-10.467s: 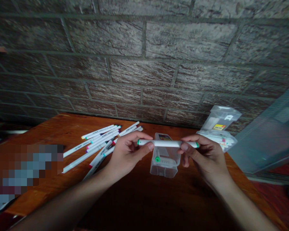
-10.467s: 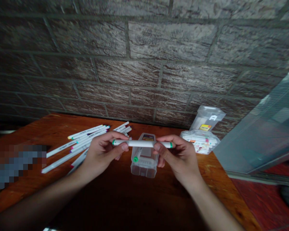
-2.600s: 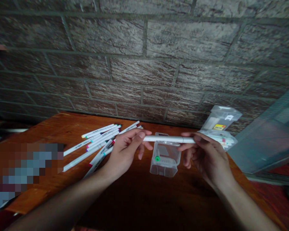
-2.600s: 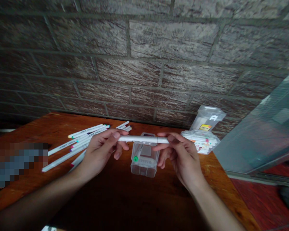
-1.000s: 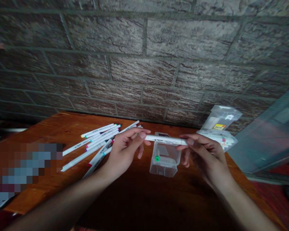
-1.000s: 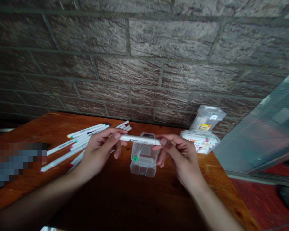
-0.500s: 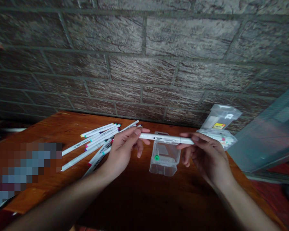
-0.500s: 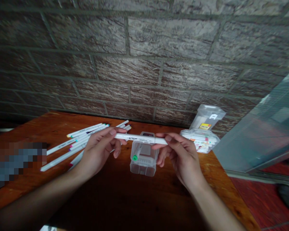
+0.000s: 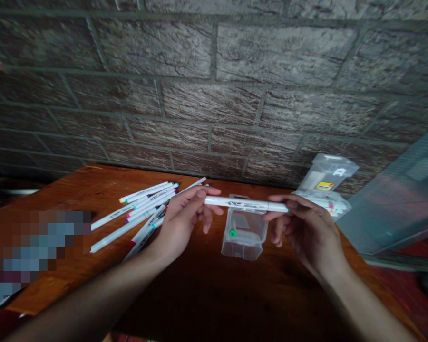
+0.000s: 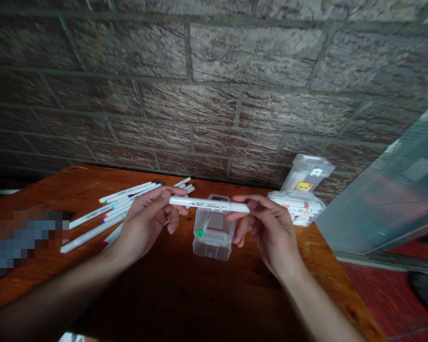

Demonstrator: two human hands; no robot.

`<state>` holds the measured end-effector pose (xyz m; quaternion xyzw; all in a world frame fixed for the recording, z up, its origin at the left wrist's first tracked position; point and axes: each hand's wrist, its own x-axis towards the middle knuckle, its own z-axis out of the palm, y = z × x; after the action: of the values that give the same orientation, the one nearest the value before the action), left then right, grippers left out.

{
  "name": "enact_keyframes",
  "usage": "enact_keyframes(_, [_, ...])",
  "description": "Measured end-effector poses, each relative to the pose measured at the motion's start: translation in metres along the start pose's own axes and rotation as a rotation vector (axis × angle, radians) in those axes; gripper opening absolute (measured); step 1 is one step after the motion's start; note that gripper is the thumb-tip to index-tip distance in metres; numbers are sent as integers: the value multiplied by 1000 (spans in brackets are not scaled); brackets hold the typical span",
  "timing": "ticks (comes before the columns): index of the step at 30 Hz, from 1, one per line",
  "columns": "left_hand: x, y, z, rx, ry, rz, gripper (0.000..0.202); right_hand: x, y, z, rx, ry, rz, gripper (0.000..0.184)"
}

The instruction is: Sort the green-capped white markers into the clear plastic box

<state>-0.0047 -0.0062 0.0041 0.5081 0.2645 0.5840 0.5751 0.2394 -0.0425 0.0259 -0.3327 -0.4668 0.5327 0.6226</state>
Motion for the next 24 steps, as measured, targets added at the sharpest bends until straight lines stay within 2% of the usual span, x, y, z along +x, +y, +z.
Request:
enact_keyframes(5, [0,0,-1,20,11,-7,32,0,1,-1,-14,-26,-5,17])
enact_keyframes(14, [-1,-1,0,107,-17,71,27,0,1,0,-12,-30,0,17])
enact_keyframes(24, [-1,2,1,265,-49,80,24,0,7,-5,-98,-47,-63,20])
